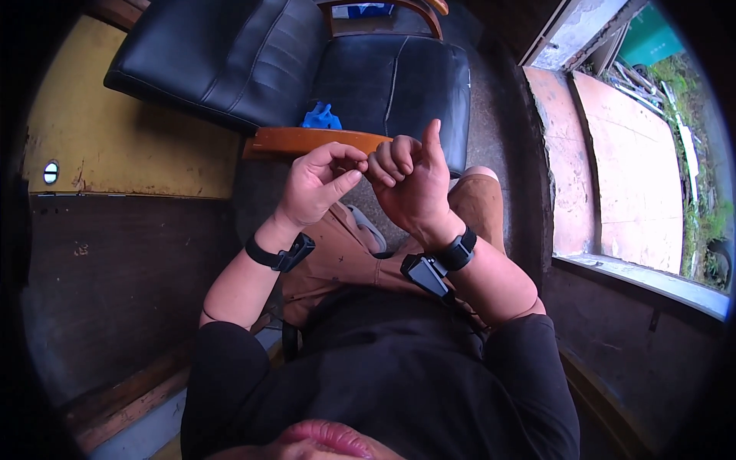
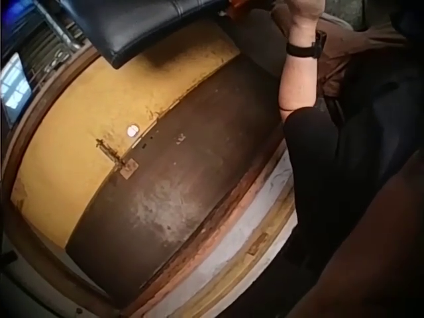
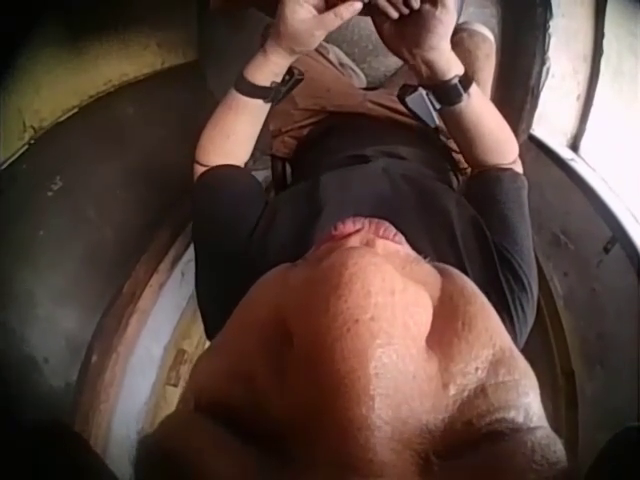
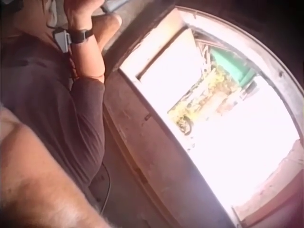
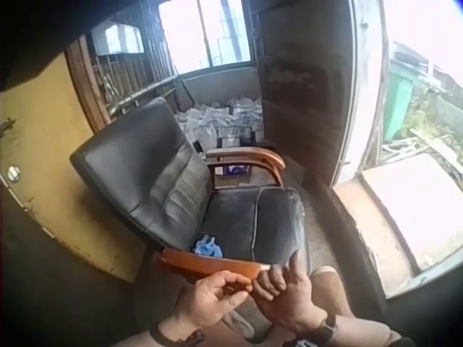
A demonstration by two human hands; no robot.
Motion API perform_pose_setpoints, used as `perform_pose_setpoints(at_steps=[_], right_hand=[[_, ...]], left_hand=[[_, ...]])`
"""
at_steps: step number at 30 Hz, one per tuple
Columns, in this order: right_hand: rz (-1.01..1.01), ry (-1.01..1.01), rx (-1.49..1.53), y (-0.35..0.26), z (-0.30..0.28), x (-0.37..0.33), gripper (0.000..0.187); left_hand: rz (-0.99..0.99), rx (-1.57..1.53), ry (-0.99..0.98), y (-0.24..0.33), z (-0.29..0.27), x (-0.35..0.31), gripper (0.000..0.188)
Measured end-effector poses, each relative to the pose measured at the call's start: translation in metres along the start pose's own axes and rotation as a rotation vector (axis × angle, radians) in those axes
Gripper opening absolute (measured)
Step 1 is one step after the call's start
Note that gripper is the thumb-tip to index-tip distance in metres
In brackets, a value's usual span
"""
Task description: The person wipes the armrest of a chair with a cloth, then wipes the seat of the chair with the cloth.
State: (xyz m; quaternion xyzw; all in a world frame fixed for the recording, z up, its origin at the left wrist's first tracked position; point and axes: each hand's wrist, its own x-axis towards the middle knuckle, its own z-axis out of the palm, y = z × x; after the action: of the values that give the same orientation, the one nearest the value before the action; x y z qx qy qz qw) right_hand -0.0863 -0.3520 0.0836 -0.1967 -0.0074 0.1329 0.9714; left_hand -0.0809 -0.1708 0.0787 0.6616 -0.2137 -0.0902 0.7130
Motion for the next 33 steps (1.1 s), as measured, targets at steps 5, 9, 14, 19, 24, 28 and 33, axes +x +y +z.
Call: perform_pose_setpoints(at_steps=[5, 9, 14, 19, 24, 28, 33], right_hand=[[0.004, 0.002, -0.022, 0.002, 0.001, -0.005, 0.074], [-0.022, -0.051, -0.085, 0.002, -0.003, -0.007, 0.074], [-0.040, -0.087, -0.124, 0.004, -0.006, -0.007, 0.074], [-0.107, -0.137, -0.207, 0.009, -0.006, -0.010, 0.075], [-0.184, -0.195, -0.346, 0.011, -0.005, -0.015, 0.075], [-0.214, -0.220, -0.426, 0.013, -0.011, -0.018, 0.076], [-0.319, -0.331, -0.672, 0.006, -0.015, -0.020, 0.076]], left_hand=[[-0.024, -0.055, -0.010, 0.001, 0.003, -0.006, 0.020], [-0.034, -0.049, -0.004, 0.001, 0.005, -0.006, 0.018], [0.021, -0.007, 0.010, 0.000, 0.004, -0.008, 0.015], [0.035, 0.020, -0.001, -0.002, 0.001, -0.011, 0.015], [0.053, -0.034, -0.034, -0.002, 0.001, -0.013, 0.015], [0.044, -0.061, -0.052, 0.001, 0.002, -0.013, 0.015], [0.042, -0.039, -0.049, 0.004, 0.002, -0.016, 0.019]])
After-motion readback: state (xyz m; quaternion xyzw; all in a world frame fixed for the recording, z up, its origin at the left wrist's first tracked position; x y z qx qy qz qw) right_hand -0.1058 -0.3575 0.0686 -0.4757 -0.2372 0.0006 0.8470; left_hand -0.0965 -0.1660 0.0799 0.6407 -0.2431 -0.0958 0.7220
